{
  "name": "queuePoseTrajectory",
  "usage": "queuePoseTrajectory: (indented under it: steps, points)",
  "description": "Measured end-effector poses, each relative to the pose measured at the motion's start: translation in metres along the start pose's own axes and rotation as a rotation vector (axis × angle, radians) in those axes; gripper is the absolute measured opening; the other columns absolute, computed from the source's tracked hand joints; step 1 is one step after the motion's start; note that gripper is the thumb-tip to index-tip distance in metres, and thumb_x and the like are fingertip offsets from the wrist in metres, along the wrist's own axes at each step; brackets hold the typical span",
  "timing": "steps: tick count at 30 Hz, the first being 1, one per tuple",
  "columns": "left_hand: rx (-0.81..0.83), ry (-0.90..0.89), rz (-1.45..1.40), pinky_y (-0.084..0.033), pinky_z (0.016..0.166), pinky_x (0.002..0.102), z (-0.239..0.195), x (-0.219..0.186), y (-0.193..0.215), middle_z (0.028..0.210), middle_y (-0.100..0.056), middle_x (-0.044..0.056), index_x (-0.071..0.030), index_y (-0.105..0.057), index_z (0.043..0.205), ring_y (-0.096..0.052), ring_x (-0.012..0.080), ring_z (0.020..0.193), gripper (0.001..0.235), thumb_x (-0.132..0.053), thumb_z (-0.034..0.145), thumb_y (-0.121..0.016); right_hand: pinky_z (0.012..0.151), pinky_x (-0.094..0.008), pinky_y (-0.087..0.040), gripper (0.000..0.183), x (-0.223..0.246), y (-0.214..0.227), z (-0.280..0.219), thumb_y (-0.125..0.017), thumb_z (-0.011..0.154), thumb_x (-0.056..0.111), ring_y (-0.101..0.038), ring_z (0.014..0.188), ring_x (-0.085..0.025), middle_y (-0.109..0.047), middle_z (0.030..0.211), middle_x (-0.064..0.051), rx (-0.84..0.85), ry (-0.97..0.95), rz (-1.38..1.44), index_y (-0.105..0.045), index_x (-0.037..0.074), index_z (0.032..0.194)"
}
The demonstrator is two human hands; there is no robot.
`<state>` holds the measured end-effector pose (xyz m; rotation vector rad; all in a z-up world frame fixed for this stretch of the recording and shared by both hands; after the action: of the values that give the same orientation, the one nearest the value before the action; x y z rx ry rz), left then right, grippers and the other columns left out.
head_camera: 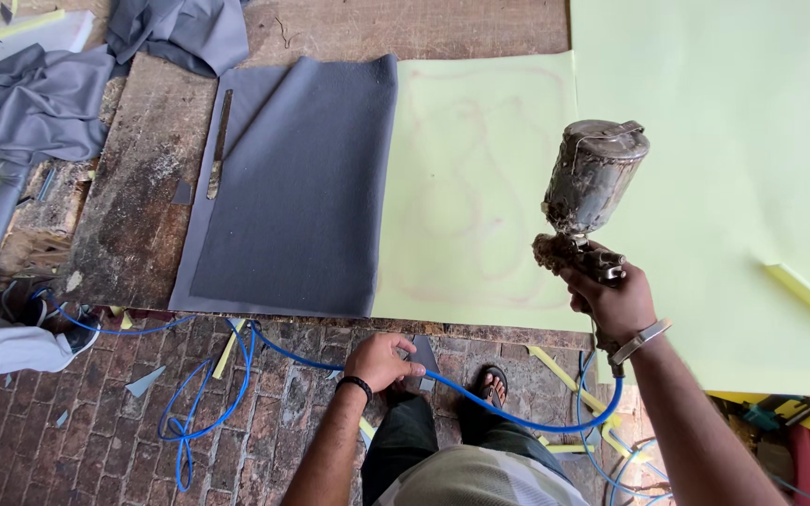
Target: The person smooths a gray fabric sheet on a workbench, sprays adhesive onto a yellow foam sheet using a spray gun, and adheres the fabric to the foam. The person then trims the fabric edges with a straightedge and utility knife, flips the assembly, and repeats the spray-and-adhere process on the other side.
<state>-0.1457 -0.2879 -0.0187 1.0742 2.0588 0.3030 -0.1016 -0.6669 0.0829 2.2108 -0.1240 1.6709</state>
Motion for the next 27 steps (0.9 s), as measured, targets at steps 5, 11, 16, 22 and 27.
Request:
queuePoseTrajectory:
  steps: [5,11,16,22,27]
  points:
    - [-0.107,0.019,0.071,-0.057,0.082,0.035,0.001,0.014,0.031,0.095,-0.078,0.0,-0.022,-0.076,0.107,-0.074,0.0156,0.092,0.046,-0.043,0.069,-0.092,0.057,-0.028,-0.053,0.056,0.035,-0.014,0.006,-0.077,0.09,0.008,-0.062,0.065,-0.012,-0.07,0.088,-0.008,-0.07,0.13,0.031,-0.061,0.0,0.143]
    - [-0.165,-0.01,0.026,-0.056,0.081,0.036,0.006,0.074,0.093,0.095,-0.077,-0.002,-0.022,-0.078,0.106,-0.073,0.016,0.094,0.043,-0.043,0.07,-0.092,0.068,-0.03,-0.058,0.057,0.068,-0.077,0.002,-0.073,0.093,0.006,-0.068,0.079,-0.014,-0.072,0.1,-0.009,-0.128,0.267,0.099,-0.056,-0.002,0.146]
    - [-0.047,-0.017,0.028,-0.058,0.086,0.038,0.013,0.166,0.151,0.095,-0.078,0.004,-0.02,-0.072,0.12,-0.075,0.0188,0.094,0.052,-0.042,0.075,-0.087,0.087,-0.03,-0.059,0.056,0.086,-0.182,-0.021,-0.069,0.097,0.005,-0.074,0.101,-0.019,-0.073,0.118,-0.012,-0.018,0.349,0.182,-0.051,-0.005,0.149]
    - [-0.068,-0.244,-0.28,-0.058,0.096,0.04,0.009,0.214,0.219,0.121,-0.072,0.007,-0.012,-0.059,0.139,-0.069,0.0193,0.112,0.067,-0.039,0.082,-0.082,0.081,-0.033,-0.06,0.056,0.089,-0.365,-0.053,-0.064,0.097,0.005,-0.073,0.097,-0.023,-0.072,0.116,-0.013,-0.021,0.236,0.404,-0.048,-0.001,0.15]
    - [-0.22,-0.674,-0.451,-0.056,0.094,0.043,-0.006,0.16,0.282,0.132,-0.066,0.018,-0.008,-0.042,0.148,-0.065,0.0314,0.12,0.076,-0.017,0.08,-0.076,0.09,-0.034,-0.058,0.073,0.11,-0.528,-0.082,-0.07,0.092,0.0,-0.067,0.11,-0.023,-0.067,0.126,-0.017,0.189,0.332,0.341,-0.028,0.002,0.151]
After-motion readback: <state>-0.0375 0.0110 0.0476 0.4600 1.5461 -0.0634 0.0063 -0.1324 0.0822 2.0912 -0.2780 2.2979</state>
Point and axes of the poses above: each hand's wrist, its own z-axis towards the middle knuckle, its own y-axis out of the back of the hand, x = y × z, the point moved 9 cm from there along z, towards the middle knuckle
